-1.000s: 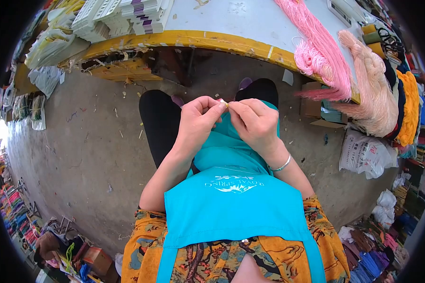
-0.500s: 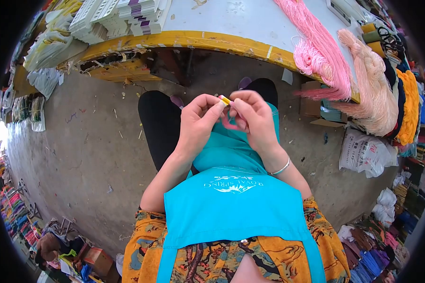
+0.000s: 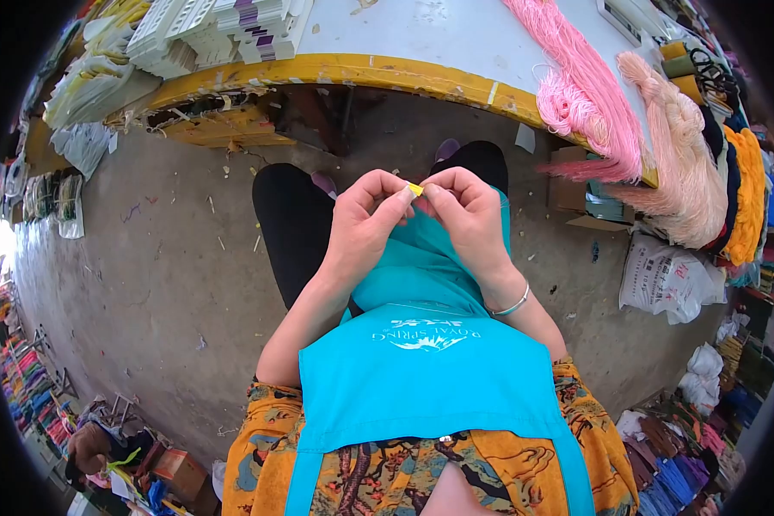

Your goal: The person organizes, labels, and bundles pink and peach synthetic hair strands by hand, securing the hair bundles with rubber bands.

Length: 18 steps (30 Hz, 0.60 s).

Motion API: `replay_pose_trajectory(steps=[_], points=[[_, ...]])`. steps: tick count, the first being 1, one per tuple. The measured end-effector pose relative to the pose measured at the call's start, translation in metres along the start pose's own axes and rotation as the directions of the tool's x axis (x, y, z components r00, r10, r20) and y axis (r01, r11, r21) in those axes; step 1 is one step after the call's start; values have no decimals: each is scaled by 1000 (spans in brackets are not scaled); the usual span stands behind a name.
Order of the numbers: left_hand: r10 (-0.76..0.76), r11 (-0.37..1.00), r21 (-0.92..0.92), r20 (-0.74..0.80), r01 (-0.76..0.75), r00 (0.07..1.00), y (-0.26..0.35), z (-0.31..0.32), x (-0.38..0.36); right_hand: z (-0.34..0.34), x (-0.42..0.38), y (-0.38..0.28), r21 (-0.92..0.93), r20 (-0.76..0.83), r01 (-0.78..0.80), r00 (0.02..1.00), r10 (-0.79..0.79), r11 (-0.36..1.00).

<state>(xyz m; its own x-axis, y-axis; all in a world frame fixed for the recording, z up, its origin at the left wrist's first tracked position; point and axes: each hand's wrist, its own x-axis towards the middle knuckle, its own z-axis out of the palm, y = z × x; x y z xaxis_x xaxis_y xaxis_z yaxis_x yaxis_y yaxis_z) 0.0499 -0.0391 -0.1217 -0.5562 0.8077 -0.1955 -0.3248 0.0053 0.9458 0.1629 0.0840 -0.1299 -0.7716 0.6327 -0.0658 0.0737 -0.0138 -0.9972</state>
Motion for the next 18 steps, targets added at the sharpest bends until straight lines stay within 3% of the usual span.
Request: replay_pose_trajectory(steps=[3, 5, 7, 9, 18], points=[[-50, 993, -104, -18, 48, 999, -1, -2, 1, 6, -2, -6, 80, -28, 7, 1000, -5, 997], [-85, 993, -83, -44, 82, 995, 0, -3, 0, 2, -4, -19, -345, 17, 296, 951, -310, 891], [-80, 995, -67, -40, 77, 996, 0, -3, 0, -1, 0, -20, -430, 42, 382, 914, -404, 818], [-71, 996, -51, -38, 69, 997, 1, -1, 1, -3, 4, -16, -499, 121, 564, 797, -592, 658], [-8, 997, 70, -64, 12, 998, -2, 1, -1, -1, 1, -15, -513, 115, 552, 803, -584, 658]])
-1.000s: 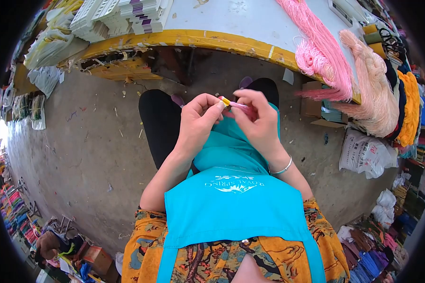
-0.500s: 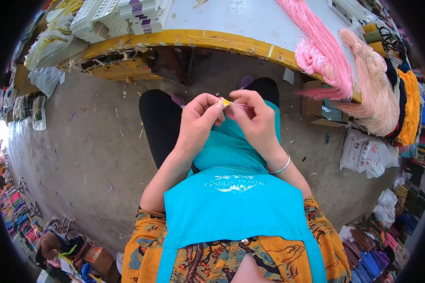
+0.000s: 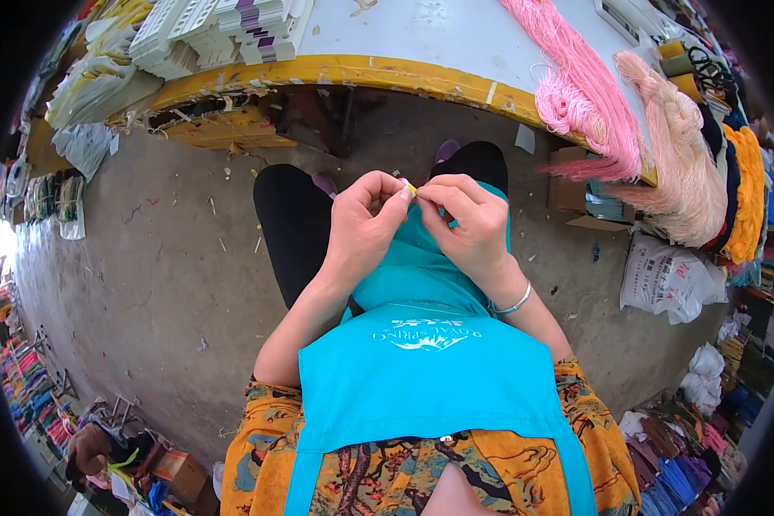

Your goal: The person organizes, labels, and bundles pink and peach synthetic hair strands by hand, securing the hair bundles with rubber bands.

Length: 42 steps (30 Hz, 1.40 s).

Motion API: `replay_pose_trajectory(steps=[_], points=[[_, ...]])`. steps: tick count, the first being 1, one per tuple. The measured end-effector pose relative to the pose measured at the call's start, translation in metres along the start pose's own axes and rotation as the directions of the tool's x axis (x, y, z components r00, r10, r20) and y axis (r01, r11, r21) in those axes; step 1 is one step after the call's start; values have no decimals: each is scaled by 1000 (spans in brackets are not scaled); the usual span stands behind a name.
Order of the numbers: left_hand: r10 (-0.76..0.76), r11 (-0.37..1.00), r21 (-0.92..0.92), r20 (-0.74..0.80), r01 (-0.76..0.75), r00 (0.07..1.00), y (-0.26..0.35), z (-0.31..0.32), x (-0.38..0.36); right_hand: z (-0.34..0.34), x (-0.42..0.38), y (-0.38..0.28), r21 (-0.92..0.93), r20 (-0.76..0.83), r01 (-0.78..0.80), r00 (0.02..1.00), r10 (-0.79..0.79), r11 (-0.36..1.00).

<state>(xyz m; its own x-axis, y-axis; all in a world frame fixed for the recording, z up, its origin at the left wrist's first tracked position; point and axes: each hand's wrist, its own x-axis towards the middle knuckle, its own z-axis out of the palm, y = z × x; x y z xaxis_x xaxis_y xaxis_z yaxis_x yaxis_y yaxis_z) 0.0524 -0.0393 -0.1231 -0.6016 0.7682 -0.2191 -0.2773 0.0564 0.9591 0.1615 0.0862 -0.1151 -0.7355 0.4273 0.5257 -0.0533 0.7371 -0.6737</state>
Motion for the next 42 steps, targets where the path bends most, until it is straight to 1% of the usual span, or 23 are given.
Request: replay_pose_trajectory(steps=[3, 4, 6, 7, 8, 9, 10, 12, 13, 15, 16, 18, 19, 21, 24, 26, 29, 34, 36, 37, 39, 41, 42], points=[[24, 998, 55, 14, -24, 1000, 1, 0, -1, 1, -1, -1, 18, -5, -36, 999, 36, 999], [64, 992, 103, 15, -66, 998, 3, 1, -2, 2, -1, -2, 17, -6, -35, 999, 35, 999], [104, 983, 151, 19, -106, 994, 5, 3, -2, 1, -2, -5, 114, 17, -168, 986, 168, 979], [161, 965, 203, 35, -165, 986, 5, 3, -2, 1, -2, -5, 114, 17, -169, 986, 168, 979], [217, 941, 253, 53, -224, 975, 5, 3, -2, 0, -1, -6, 168, 35, -237, 972, 234, 957], [217, 941, 254, 53, -223, 975, 5, 3, -2, -1, -1, -6, 221, 58, -304, 953, 298, 927], [219, 935, 271, 68, -229, 973, 5, 2, -2, -1, -1, -5, 221, 58, -304, 953, 299, 927], [220, 929, 287, 85, -235, 972, 5, 1, -1, -2, -2, -3, 316, 119, -408, 913, 391, 857], [235, 917, 307, 102, -256, 967, 4, 0, -1, -3, -3, -2, 315, 119, -408, 913, 391, 857], [249, 904, 326, 119, -275, 961, 4, -2, 0, -1, -6, -1, 397, 191, -505, 862, 469, 767], [254, 891, 350, 141, -288, 957, 5, -4, 1, 0, -8, 1, 397, 191, -505, 862, 469, 766], [257, 878, 371, 165, -301, 952, 7, -6, 1, 3, -12, 4, 524, 257, -577, 808, 530, 626], [250, 878, 371, 186, -304, 950, 8, -7, 1, 3, -13, 5, 524, 257, -578, 808, 531, 626], [242, 878, 370, 206, -305, 948, 7, -9, 2, 5, -15, 6, 559, 293, -616, 773, 563, 555], [217, 890, 352, 230, -289, 949, 6, -13, 3, 7, -16, 6, 577, 299, -621, 766, 570, 531], [129, 916, 339, 255, -213, 958, 6, -16, 3, 8, -16, 6, 579, 301, -620, 766, 568, 529], [104, 904, 370, 298, -215, 949, 7, -21, 4, 9, -16, 6, 577, 307, -620, 767, 563, 531], [80, 920, 346, 289, -182, 954, 2, -23, 5, 10, -18, 9, 573, 310, -624, 765, 564, 531], [82, 932, 318, 275, -171, 958, -2, -23, 6, 8, -18, 9, 579, 372, -666, 729, 574, 471], [79, 929, 328, 277, -171, 958, -3, -24, 6, 9, -18, 8, 578, 372, -667, 729, 575, 471], [74, 926, 338, 277, -170, 958, -4, -26, 4, 11, -17, 8, 617, 337, -636, 745, 575, 463], [62, 971, 199, 334, -134, 941, -5, -28, 0, 4, -16, 25, 609, 223, -631, 717, 661, 480], [61, 971, 200, 334, -134, 941, -5, -30, 1, -4, -17, 39, 645, 236, -640, 686, 688, 417]])
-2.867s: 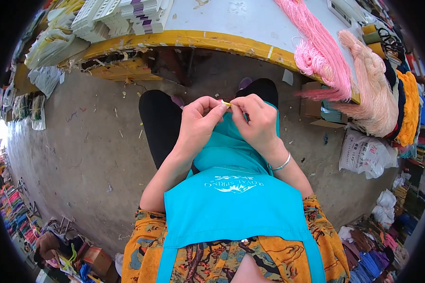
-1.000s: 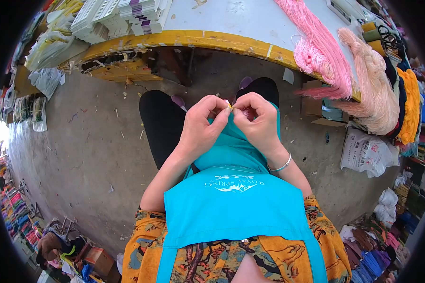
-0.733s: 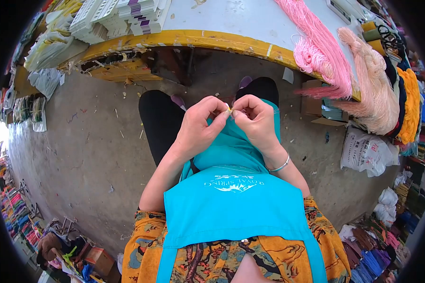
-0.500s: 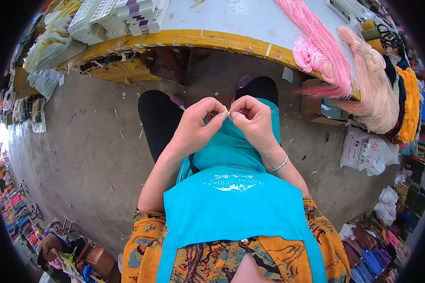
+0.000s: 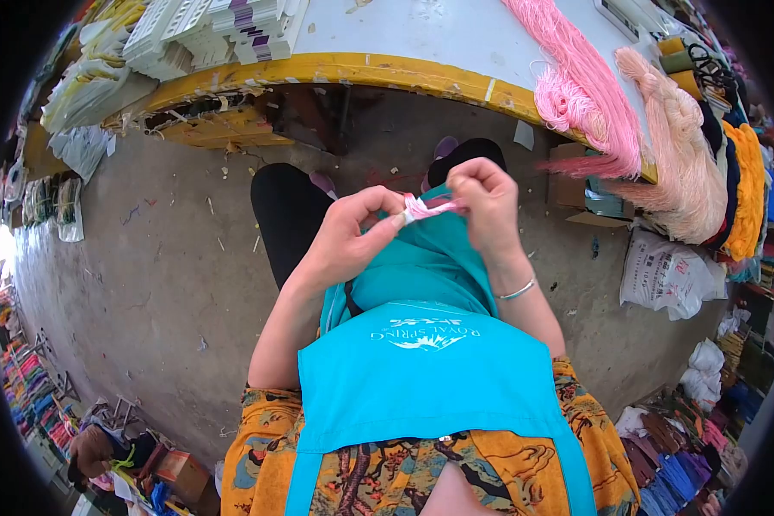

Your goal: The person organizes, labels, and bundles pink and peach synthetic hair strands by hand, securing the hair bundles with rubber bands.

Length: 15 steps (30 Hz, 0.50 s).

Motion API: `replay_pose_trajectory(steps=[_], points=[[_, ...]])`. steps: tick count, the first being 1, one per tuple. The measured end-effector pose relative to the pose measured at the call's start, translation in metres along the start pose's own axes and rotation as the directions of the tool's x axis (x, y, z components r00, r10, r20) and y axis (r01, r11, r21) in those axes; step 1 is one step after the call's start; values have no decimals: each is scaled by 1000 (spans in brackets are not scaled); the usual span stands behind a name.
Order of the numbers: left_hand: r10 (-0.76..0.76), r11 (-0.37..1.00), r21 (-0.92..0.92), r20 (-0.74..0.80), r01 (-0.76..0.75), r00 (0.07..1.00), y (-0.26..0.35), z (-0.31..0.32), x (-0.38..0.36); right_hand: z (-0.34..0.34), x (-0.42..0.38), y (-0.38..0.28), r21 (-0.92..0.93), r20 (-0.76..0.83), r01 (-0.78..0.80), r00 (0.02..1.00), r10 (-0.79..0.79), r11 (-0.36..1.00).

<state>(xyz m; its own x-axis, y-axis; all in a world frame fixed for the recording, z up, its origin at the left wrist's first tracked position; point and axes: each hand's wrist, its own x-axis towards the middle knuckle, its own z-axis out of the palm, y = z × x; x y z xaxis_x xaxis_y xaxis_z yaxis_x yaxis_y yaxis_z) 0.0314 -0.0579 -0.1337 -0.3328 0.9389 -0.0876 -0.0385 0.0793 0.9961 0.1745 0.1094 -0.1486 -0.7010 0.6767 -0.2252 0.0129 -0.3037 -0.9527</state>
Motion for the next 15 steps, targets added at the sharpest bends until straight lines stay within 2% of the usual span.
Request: replay_pose_trajectory(steps=[2, 3, 6, 10, 15], points=[[-79, 991, -107, -32, 75, 996, -3, -2, -1, -7, 2, -13, 166, 39, -77, 997, 71, 983], [-80, 991, -106, -32, 76, 996, -3, -1, -2, -8, 1, -16, 136, 114, -112, 989, 97, 984], [-95, 977, -200, -81, 78, 992, -4, 5, 3, 2, -6, -29, 143, 151, -127, 983, 105, 982], [-70, 970, -239, -132, 37, 989, -2, 9, 3, 11, -13, -21, 71, 152, -37, 988, 26, 997], [-8, 975, -222, -126, -20, 992, -6, 6, 3, 16, -16, -15, 41, 142, -15, 990, 9, 999]])
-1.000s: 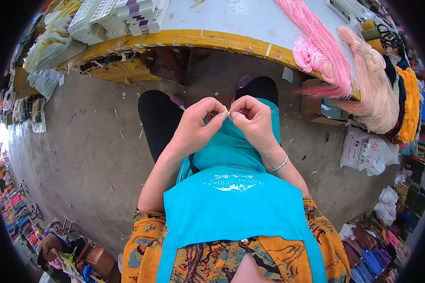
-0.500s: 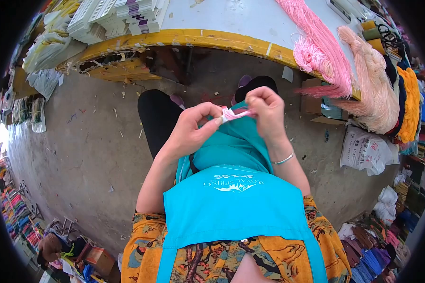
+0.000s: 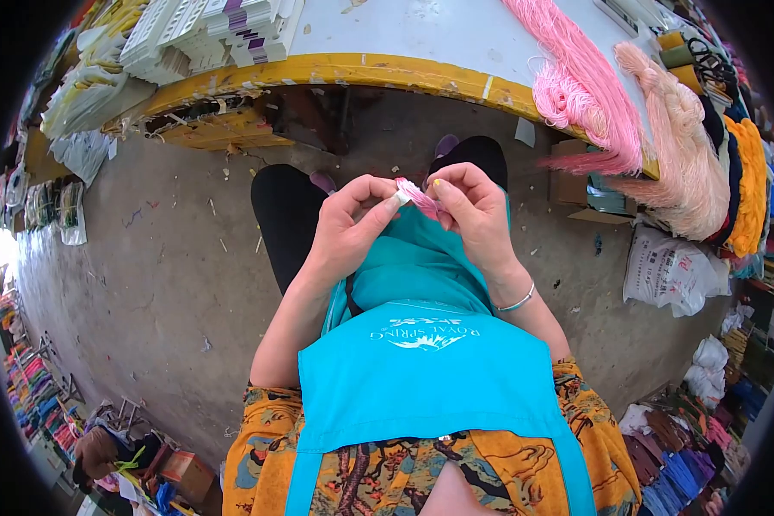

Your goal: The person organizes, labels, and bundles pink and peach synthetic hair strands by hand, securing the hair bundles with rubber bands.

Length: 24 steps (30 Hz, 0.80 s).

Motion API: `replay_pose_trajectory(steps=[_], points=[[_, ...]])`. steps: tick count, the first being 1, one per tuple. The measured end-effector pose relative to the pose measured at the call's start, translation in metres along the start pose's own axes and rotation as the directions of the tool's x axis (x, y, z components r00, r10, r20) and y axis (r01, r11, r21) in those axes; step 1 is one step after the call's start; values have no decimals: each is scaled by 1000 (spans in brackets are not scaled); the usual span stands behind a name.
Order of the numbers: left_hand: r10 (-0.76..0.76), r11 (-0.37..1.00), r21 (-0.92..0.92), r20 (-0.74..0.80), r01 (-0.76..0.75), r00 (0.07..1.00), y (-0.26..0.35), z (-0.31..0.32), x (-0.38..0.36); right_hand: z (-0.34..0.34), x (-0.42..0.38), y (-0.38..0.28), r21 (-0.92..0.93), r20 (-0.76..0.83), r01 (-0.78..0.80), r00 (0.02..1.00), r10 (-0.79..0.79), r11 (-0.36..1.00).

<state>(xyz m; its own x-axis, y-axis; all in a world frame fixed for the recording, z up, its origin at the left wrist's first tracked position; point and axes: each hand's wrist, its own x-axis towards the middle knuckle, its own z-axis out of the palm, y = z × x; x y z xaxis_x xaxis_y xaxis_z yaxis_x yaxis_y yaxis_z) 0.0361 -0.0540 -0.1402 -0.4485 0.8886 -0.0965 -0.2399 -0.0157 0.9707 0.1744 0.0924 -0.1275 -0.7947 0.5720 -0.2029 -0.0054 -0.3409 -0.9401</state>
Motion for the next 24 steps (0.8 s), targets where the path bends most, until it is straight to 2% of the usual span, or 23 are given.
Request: replay_pose_trajectory(steps=[5, 9, 11, 13, 15, 17, 19, 21, 24], points=[[25, 999, -40, -14, -26, 1000, -1, 2, 0, 5, 4, -4, -53, -13, 34, 999, -34, 998], [66, 997, -44, -22, -67, 998, -3, 3, 3, 3, 29, 6, 47, -56, -88, 994, 91, 995], [-40, 999, -13, -134, 39, 990, -3, 7, 11, 4, 50, 20, 106, -106, -181, 976, 192, 978], [-49, 999, -15, -175, 47, 983, -13, 7, 23, 4, 74, 36, 151, -130, -213, 964, 233, 965], [-130, 981, -173, -279, 83, 951, -30, 3, 35, 3, 95, 44, 197, -153, -242, 950, 274, 950], [-155, 971, -220, -301, 89, 941, -39, 0, 44, 2, 112, 50, 262, -210, -295, 912, 353, 919], [-149, 984, -147, -334, 104, 931, -45, -3, 51, 2, 127, 57, 249, -227, -288, 911, 345, 925], [-154, 984, -134, -334, 115, 930, -49, -5, 57, 1, 138, 64, 282, -295, -338, 860, 417, 898], [-184, 980, -134, -334, 147, 924, -53, -8, 66, -5, 157, 76, 357, -281, -393, 820, 499, 847]])
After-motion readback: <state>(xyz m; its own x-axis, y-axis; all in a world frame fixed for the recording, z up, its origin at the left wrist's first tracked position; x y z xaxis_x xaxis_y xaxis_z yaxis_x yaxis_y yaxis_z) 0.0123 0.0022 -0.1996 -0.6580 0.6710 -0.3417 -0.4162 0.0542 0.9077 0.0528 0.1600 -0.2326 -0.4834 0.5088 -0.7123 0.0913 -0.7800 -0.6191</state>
